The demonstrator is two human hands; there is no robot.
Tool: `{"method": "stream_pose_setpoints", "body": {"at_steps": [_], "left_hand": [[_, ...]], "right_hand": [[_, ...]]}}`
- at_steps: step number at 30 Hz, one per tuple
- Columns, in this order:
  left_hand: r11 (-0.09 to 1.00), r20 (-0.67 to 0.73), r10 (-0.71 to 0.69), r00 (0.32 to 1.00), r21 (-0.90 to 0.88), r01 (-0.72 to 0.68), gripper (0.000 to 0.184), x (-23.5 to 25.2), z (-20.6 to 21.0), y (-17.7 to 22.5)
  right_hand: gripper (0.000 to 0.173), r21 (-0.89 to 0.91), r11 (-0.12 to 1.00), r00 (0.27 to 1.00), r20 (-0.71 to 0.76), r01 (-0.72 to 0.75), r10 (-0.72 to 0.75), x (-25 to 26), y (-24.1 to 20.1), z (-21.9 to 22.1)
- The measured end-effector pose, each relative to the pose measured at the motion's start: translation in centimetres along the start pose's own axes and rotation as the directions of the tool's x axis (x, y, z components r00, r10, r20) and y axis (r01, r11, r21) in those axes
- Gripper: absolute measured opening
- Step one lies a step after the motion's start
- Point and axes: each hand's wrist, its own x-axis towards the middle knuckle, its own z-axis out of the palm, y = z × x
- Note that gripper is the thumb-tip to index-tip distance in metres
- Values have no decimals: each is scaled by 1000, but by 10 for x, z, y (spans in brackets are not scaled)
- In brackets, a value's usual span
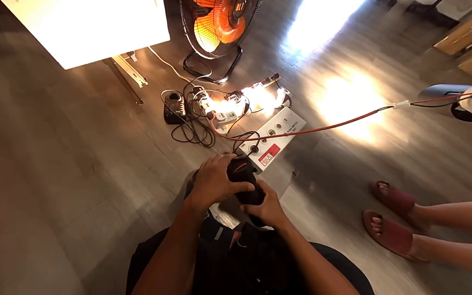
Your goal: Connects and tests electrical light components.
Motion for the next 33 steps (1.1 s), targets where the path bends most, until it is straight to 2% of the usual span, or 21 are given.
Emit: {"method": "stream_pose_setpoints", "body": {"at_steps": [6,9,12,15,17,19,22,25,26,28,31,33], "left_hand": [[999,-29,-31,999,23,32,96,-1,-4,4],[990,-94,-108,990,-98,98,91,-1,-8,1],[938,-152,-221,963,-303,168,82,1,-11,-6],[863,-240,-205,949,-501,60,69,2,-7,-9],[864,-264,-97,960,-501,-51,69,4,-7,-11],[880,-275,-1,961,-457,-130,66,4,-5,-13],[910,-244,-9,970,-403,-93,63,3,-2,-13],[917,-306,-112,946,-398,-20,28,5,3,-9],[911,-338,-152,929,-413,-1,25,6,4,-8],[872,-343,-155,927,-489,-35,22,5,0,-8],[761,-272,-38,961,-632,-149,36,0,-6,-7],[761,-243,-21,970,-633,-142,38,2,-5,-8]], "right_hand": [[79,-7,1000,997,72,11,-11,0,-1,0],[93,-57,996,987,149,69,-60,5,-5,-10],[99,-197,980,975,219,23,21,9,-16,-32],[89,-234,972,996,93,29,-7,4,-22,-37],[87,-268,961,997,-13,64,-70,-2,-19,-30],[85,-361,920,976,-92,151,-196,-4,-11,-22],[80,-580,774,917,-110,255,-384,0,-3,-15],[75,-700,664,885,-99,263,-454,0,1,-11],[74,-718,643,875,-99,267,-474,0,2,-9],[73,-723,638,866,-111,266,-487,0,0,-8],[75,-688,680,860,-161,254,-484,2,1,-10],[75,-681,686,849,-181,256,-496,2,3,-11]]}}
